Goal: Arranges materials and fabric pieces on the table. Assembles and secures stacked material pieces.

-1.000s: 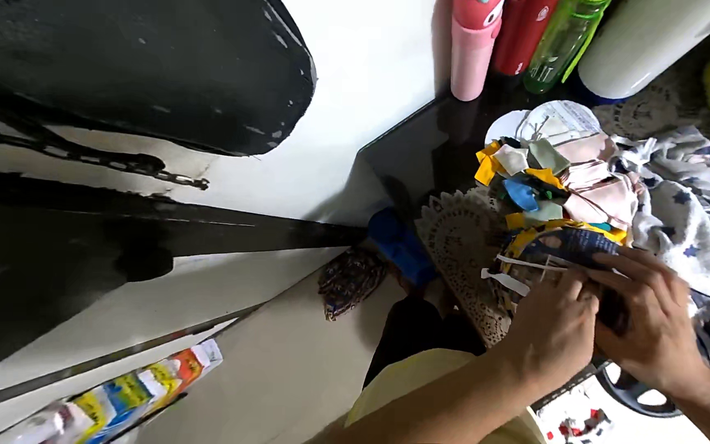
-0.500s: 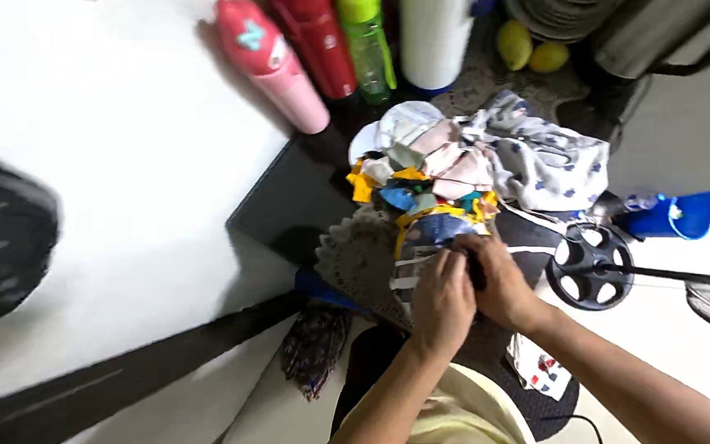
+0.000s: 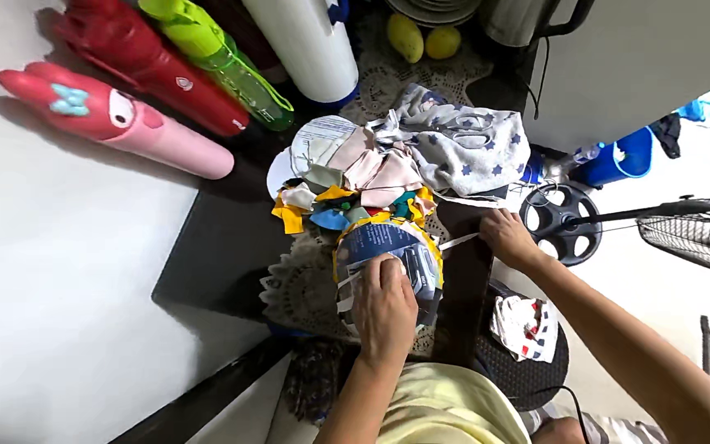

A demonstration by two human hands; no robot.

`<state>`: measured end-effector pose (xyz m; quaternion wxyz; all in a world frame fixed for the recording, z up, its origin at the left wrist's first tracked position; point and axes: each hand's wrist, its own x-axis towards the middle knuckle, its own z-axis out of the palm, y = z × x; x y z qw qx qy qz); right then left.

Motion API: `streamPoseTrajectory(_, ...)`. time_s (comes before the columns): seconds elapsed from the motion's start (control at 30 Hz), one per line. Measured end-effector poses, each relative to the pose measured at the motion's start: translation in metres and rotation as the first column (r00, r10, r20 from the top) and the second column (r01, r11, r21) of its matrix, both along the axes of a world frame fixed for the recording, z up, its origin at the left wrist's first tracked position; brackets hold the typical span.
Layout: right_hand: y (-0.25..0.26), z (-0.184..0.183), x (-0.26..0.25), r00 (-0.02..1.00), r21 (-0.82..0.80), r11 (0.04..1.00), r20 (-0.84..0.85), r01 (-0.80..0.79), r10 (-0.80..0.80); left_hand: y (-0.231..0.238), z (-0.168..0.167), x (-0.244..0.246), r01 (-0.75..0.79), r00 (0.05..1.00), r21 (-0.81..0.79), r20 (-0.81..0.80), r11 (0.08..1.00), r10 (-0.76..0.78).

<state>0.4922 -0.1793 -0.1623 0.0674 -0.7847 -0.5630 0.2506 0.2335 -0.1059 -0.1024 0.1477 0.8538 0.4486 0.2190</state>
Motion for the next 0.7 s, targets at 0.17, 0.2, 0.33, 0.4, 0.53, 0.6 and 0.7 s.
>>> streamPoseTrajectory(0.17,0.007,0.069,0.025,0.935,-0.159,0.985,-0.336,0.061,-0.112,0.002,0.002,0.004,0.016,0.997,0.021,-0.078,1.0,-0.014)
streamPoseTrajectory(0.2,0.008,0.082,0.031,0.948,-0.176,0.984,-0.318,-0.041,-0.017,0.002,0.004,0.006,0.017,0.994,0.018,-0.11,1.0,-0.015)
streamPoseTrajectory(0.33,0.016,0.138,0.049,0.935,-0.3,0.891,-0.208,-0.342,0.289,0.002,0.01,0.011,0.036,0.98,-0.008,-0.195,0.999,-0.036)
streamPoseTrajectory(0.4,0.027,0.173,0.048,0.932,-0.331,0.871,-0.152,-0.362,0.33,0.002,0.012,0.011,0.049,0.976,-0.018,-0.213,0.999,-0.051)
streamPoseTrajectory(0.53,0.058,0.243,0.021,0.896,-0.273,0.854,-0.1,-0.443,0.433,0.001,0.006,0.009,0.07,0.99,0.049,-0.126,0.996,-0.063)
streamPoseTrajectory(0.6,0.076,0.275,-0.008,0.856,-0.212,0.83,-0.107,-0.516,0.505,-0.002,0.002,0.009,0.044,0.994,0.073,-0.104,0.996,-0.037)
streamPoseTrajectory(0.7,0.125,0.254,-0.013,0.703,0.097,0.697,0.091,-0.711,0.705,-0.007,0.002,0.008,0.025,0.992,0.069,-0.122,0.997,-0.016)
